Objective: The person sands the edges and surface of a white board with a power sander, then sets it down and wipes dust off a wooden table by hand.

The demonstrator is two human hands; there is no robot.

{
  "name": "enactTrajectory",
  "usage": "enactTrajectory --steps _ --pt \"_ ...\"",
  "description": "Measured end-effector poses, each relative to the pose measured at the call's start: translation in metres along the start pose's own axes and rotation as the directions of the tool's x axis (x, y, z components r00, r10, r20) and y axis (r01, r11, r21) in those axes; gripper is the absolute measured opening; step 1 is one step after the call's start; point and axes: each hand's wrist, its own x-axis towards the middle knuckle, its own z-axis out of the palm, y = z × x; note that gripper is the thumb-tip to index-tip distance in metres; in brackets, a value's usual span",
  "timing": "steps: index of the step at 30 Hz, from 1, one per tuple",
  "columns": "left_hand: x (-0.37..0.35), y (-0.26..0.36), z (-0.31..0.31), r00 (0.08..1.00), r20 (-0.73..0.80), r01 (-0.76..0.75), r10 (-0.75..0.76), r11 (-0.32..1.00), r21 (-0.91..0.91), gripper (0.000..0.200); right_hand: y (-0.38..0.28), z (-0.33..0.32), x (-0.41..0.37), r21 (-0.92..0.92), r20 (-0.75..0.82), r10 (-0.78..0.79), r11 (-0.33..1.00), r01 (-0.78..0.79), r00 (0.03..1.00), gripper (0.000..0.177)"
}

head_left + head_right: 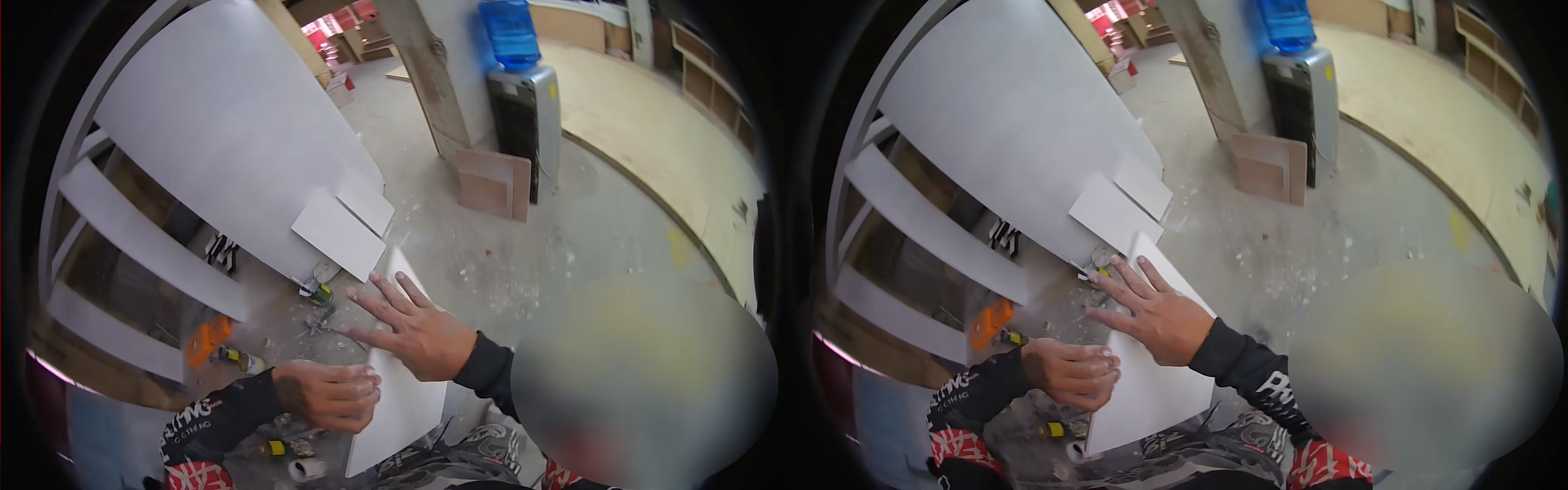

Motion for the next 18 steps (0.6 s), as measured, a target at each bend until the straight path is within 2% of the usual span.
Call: enactTrajectory --steps 1,3,4,6,8,10,11,12,13,14,15,16,18 --pt "0.009 -0.024 0.015 0.998 -0.048 -0.051 0.051 0.999 -0.003 0.011 0.029 -0.008 0.003 -0.009 0.013 -0.021 1.000 0.021 1.000 0.068" --pt "0.014 -0.058 0.038 0.985 -0.119 -0.127 0.125 0.992 -0.010 0.012 0.065 -0.014 0.014 -0.063 0.110 -0.161 0.984 0.168 0.981 0.039" --pt "0.017 -0.074 0.052 0.985 -0.125 -0.117 0.116 0.993 -0.003 0.012 0.082 -0.014 0.019 -0.065 0.120 -0.169 0.982 0.177 0.978 0.039" --pt "0.023 -0.100 0.079 0.965 -0.218 -0.154 0.147 0.988 -0.012 0.015 0.110 -0.015 0.027 -0.070 0.477 -0.074 0.990 0.122 0.876 0.017" --pt "0.018 -0.132 0.101 0.964 -0.238 -0.124 0.122 0.992 0.005 0.015 0.155 -0.008 0.014 -0.110 0.395 -0.060 0.988 0.112 0.917 0.019" --pt "0.007 -0.178 0.110 0.923 -0.374 0.100 -0.096 0.995 -0.007 0.019 0.196 -0.004 -0.011 -0.123 0.408 0.077 0.992 -0.028 0.910 0.023" --pt "-0.014 -0.197 0.113 0.897 -0.377 0.222 -0.231 0.973 -0.067 0.023 0.214 -0.001 -0.026 -0.174 0.405 0.177 0.978 -0.114 0.897 0.021" --pt "-0.044 -0.210 0.101 0.836 -0.275 0.452 -0.475 0.880 -0.146 0.028 0.230 0.001 -0.041 -0.228 0.402 0.276 0.954 -0.197 0.873 0.019" --pt "-0.074 -0.223 0.089 0.713 -0.153 0.662 -0.684 0.729 -0.174 0.034 0.244 0.000 -0.056 -0.244 0.434 0.287 0.950 -0.196 0.854 0.019" --pt "-0.115 -0.227 0.071 0.666 -0.321 0.731 -0.673 0.676 0.099 0.016 0.254 0.001 -0.070 -0.288 0.375 0.453 0.886 -0.363 0.808 0.020" --pt "-0.151 -0.235 0.052 0.595 -0.490 0.783 -0.637 0.596 0.176 0.017 0.260 0.006 -0.075 -0.323 0.301 0.609 0.789 -0.523 0.734 0.022" --pt "-0.184 -0.234 0.035 0.531 -0.645 0.807 -0.550 0.560 0.186 0.017 0.264 0.013 -0.079 -0.338 0.327 0.622 0.780 -0.527 0.712 0.022" --pt "-0.228 -0.224 0.021 0.447 -0.799 0.839 -0.403 0.499 0.218 0.017 0.273 0.019 -0.094 -0.344 -0.006 0.820 0.535 -0.771 0.572 0.026"
